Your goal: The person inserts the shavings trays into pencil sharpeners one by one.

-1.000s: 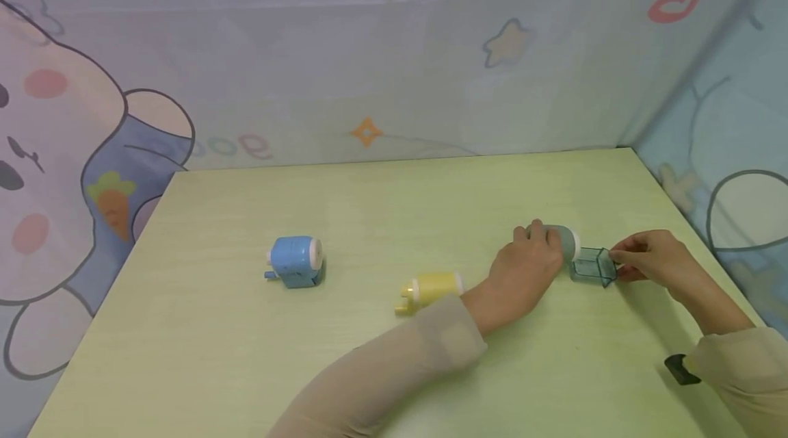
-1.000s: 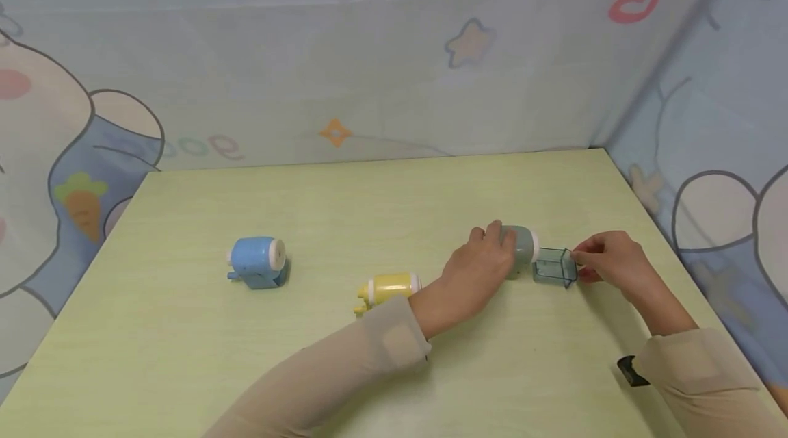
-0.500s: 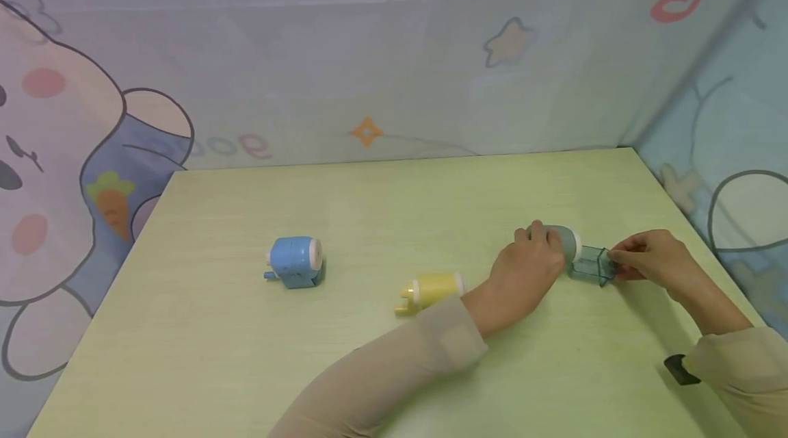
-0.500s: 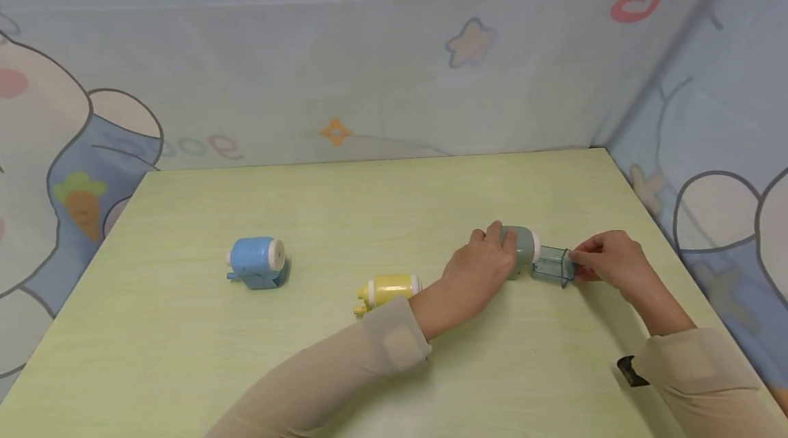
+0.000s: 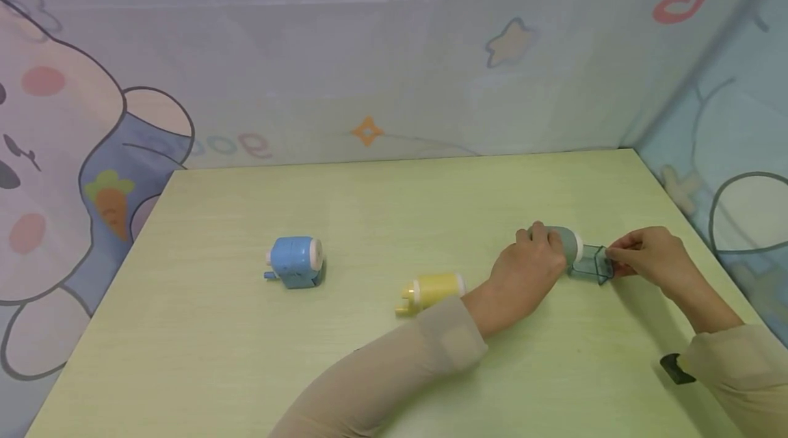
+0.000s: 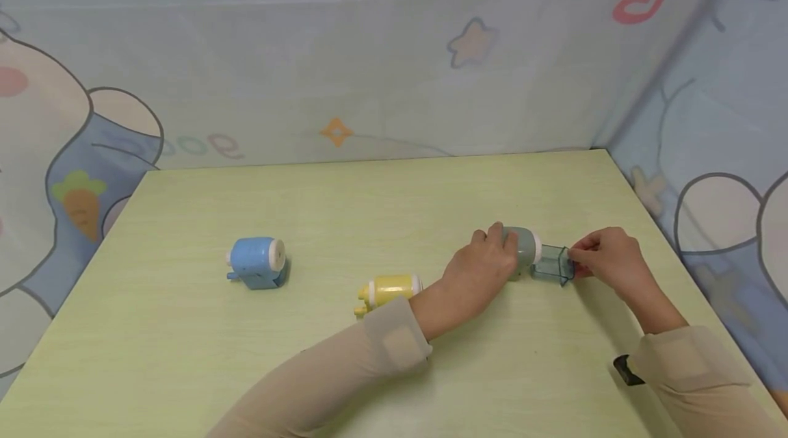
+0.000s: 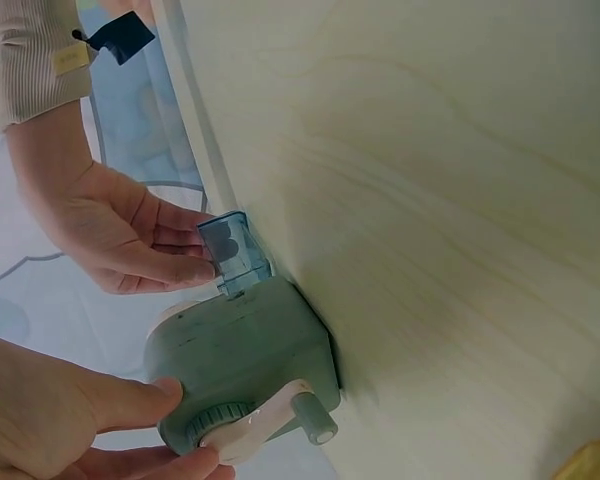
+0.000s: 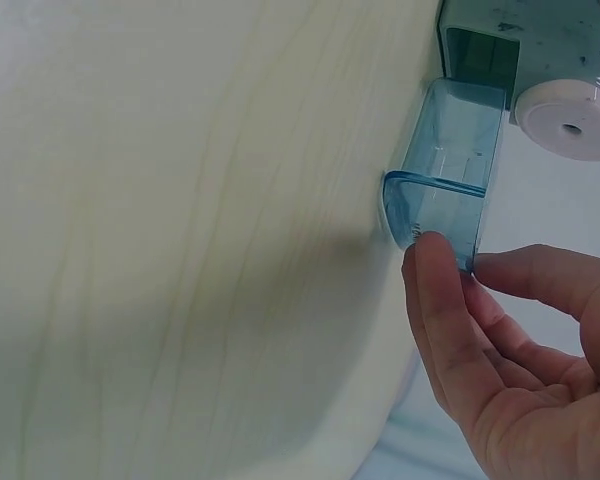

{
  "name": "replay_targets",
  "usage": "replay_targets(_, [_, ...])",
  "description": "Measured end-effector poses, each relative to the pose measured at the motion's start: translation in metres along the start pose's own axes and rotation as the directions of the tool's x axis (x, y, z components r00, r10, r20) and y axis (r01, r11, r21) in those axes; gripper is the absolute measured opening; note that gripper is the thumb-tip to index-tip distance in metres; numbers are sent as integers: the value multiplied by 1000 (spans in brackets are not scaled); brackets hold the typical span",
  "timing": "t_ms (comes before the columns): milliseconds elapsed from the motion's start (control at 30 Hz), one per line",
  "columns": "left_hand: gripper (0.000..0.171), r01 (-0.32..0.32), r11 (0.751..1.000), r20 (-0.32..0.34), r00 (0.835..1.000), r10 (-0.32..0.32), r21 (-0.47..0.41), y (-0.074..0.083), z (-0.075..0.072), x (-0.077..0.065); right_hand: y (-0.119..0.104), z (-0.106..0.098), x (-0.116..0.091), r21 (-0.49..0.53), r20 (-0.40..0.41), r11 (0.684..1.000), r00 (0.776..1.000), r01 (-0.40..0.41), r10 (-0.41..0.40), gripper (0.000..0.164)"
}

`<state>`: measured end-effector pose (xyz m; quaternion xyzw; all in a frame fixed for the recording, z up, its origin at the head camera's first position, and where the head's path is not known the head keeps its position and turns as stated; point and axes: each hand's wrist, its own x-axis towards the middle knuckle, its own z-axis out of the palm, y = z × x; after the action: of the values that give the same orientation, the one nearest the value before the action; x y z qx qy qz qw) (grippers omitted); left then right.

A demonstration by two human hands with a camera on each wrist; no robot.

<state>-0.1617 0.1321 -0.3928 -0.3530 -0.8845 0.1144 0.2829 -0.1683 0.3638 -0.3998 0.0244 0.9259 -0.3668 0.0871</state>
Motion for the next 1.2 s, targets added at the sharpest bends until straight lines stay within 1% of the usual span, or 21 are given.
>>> replay_targets(133, [29,-12,1000,27,1000,12,-8,0,-1,0,-1,0,2,-24,-4,1000,1000,8,-8,28])
replay_targets(233, [30,-15,1000,40,999,16,-11,0,-1,1,-3,0,4,-22,-3,1000,1000,12,-12,28])
replay_targets(500, [26,-9,1000,18,1000,9,-4,-1,-1,0,-8,2,10,16,3,1000,1000,14,-14,28])
replay_targets(667, [21,-1,1000,3,1000,1,-7,-1,0,0,-12,3,12,23,25,1000,1000,12,-13,28])
replay_targets(933, [22,-6,1000,13,1000,7,-5,-2,0,0,-13,5,16,15,46,1000,999,9,-10,30])
replay_targets(1100, [20,0,1000,-2,1000,0,-3,-1,0,0,-13,8,16,61,53,998,999,8,-11,32])
replay_targets(1200, [20,2,1000,-5,1000,-2,-1,-1,1,-1,-13,8,16,112,89,994,996,11,-21,38])
